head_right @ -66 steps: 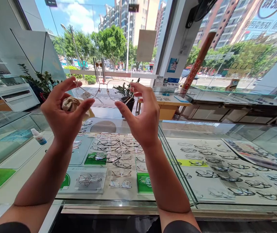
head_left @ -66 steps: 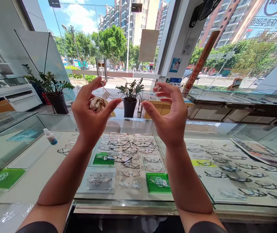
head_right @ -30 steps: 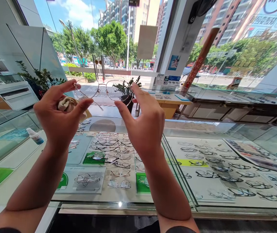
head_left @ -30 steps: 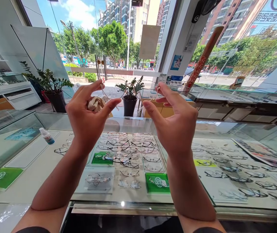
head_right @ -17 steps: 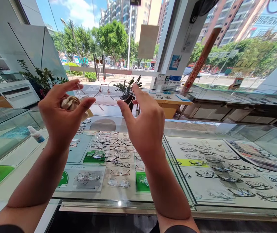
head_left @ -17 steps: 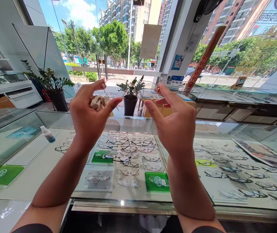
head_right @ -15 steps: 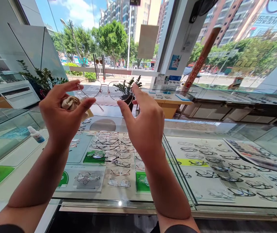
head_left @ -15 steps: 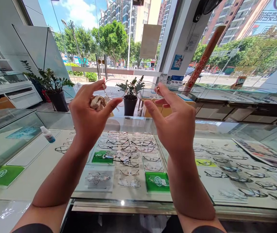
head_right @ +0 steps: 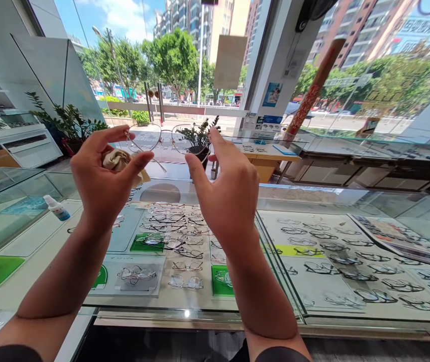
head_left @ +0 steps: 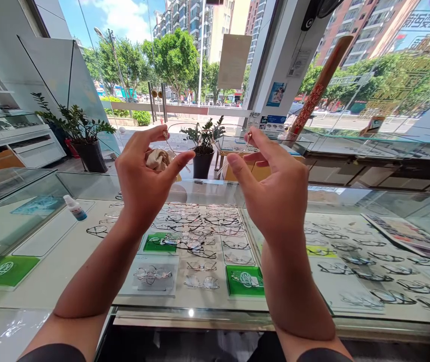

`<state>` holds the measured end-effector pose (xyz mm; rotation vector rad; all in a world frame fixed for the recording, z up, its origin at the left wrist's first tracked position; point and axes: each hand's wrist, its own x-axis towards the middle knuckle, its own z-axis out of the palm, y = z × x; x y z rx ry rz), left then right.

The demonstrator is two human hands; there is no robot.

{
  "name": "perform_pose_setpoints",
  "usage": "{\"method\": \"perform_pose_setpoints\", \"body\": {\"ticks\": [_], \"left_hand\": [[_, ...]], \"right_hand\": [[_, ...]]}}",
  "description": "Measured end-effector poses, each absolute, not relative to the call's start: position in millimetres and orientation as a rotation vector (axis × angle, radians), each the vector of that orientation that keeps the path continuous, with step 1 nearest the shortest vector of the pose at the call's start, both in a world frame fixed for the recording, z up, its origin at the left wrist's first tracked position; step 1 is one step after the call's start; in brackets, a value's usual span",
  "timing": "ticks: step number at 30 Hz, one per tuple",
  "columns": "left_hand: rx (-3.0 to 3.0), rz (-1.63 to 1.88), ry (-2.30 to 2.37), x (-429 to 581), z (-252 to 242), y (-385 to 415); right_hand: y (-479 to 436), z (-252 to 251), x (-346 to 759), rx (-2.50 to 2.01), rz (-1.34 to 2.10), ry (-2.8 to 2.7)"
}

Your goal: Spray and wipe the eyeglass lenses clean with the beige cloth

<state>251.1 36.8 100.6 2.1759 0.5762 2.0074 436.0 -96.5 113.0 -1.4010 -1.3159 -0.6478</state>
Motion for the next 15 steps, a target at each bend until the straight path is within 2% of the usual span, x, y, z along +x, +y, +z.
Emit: {"method": "perform_pose_setpoints", "body": {"ticks": [15], "left_hand": [[2.156,1.983,0.562,252.5,102.6,32.4]], "right_hand": [[-98.8,114.4,433.8,-1.405,-0.612,-1.291]]}}
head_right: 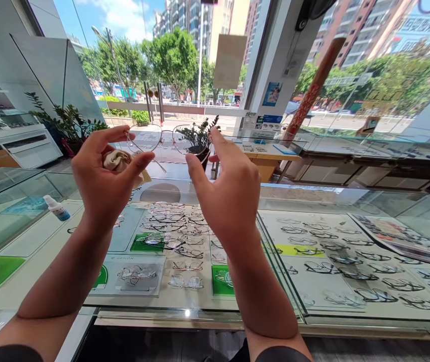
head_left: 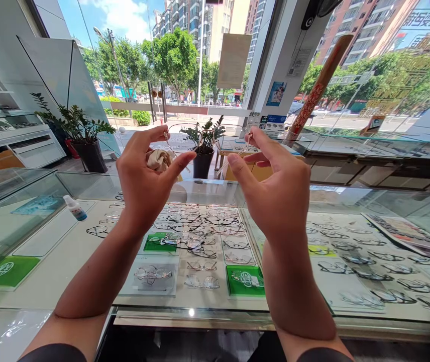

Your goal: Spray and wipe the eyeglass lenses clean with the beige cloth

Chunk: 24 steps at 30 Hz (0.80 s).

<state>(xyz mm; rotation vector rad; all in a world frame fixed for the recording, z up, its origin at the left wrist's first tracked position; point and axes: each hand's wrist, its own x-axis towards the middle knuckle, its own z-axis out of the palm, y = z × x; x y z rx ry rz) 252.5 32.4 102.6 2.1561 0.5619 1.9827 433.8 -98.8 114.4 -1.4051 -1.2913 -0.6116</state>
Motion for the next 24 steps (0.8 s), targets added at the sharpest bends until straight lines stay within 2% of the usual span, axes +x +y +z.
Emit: {"method": "perform_pose_setpoints", "body": {"ticks": [14,24], "left_hand": [[2.189,2.135,0.600,254.8,101.3,30.5],[2.169,2.095,0.632,252.6,102.4,24.8]], "right_hand": [[-95.9,112.5,437.4,-1.415,-0.521,-1.300],[-98.4,117.0,432.8,-1.431,-0.471,-1.267]]}}
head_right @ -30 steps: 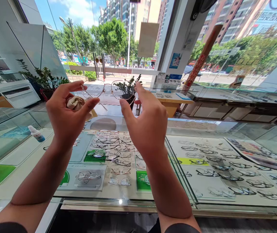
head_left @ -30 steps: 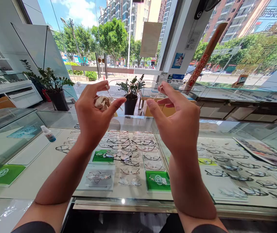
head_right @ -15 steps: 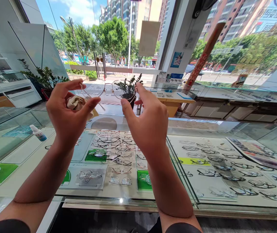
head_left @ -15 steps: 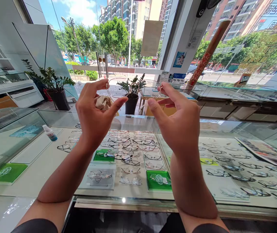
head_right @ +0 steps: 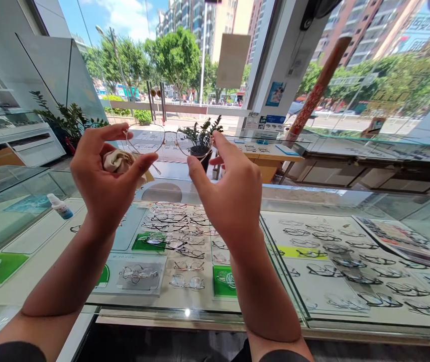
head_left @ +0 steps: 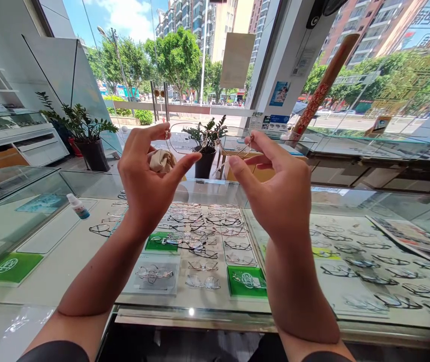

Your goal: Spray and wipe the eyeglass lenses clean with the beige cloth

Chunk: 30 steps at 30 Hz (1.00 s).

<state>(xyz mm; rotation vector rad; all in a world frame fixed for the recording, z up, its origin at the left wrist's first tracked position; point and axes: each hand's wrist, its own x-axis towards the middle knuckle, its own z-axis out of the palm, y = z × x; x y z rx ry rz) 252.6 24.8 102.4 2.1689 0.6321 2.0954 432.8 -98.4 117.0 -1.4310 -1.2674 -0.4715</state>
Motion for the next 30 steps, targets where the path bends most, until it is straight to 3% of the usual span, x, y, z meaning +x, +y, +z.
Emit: {"method": "perform_pose_setpoints", "body": {"ticks": [30], "left_hand": [[2.144,2.119,0.564,249.3,104.9,34.4]], "right_hand": [[-90.7,109.6,436.2,-1.343,-0.473,-1.312]]}}
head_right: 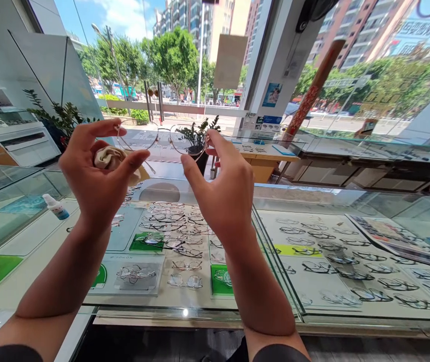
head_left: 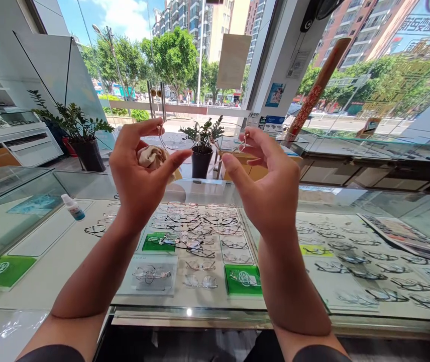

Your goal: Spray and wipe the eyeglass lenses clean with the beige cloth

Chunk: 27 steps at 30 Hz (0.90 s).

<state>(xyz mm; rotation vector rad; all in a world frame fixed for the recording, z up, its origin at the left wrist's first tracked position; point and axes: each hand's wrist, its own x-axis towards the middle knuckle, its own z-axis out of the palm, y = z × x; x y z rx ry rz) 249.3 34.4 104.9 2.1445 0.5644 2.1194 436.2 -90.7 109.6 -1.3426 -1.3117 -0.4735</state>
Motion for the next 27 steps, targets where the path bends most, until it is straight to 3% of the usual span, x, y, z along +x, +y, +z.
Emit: {"method": "perform_pose_setpoints", "body": {"ticks": [8,20,27], "left_hand": [[2.154,2.109,0.599,255.3,101.0,51.0],[2.095,2.103,0.582,267.4,91.3,57.4],[2.068,2.319,0.512,271.3,87.1,62.8]], "right_hand": [[-75.8,103.9,427.7,-1.288,-0.640,-1.305],[-69.8,102.6,418.5,-1.280,-0.589,-1.262],[-59.7,95.9,419.6,-0.964,-0.591,-1.292]]}}
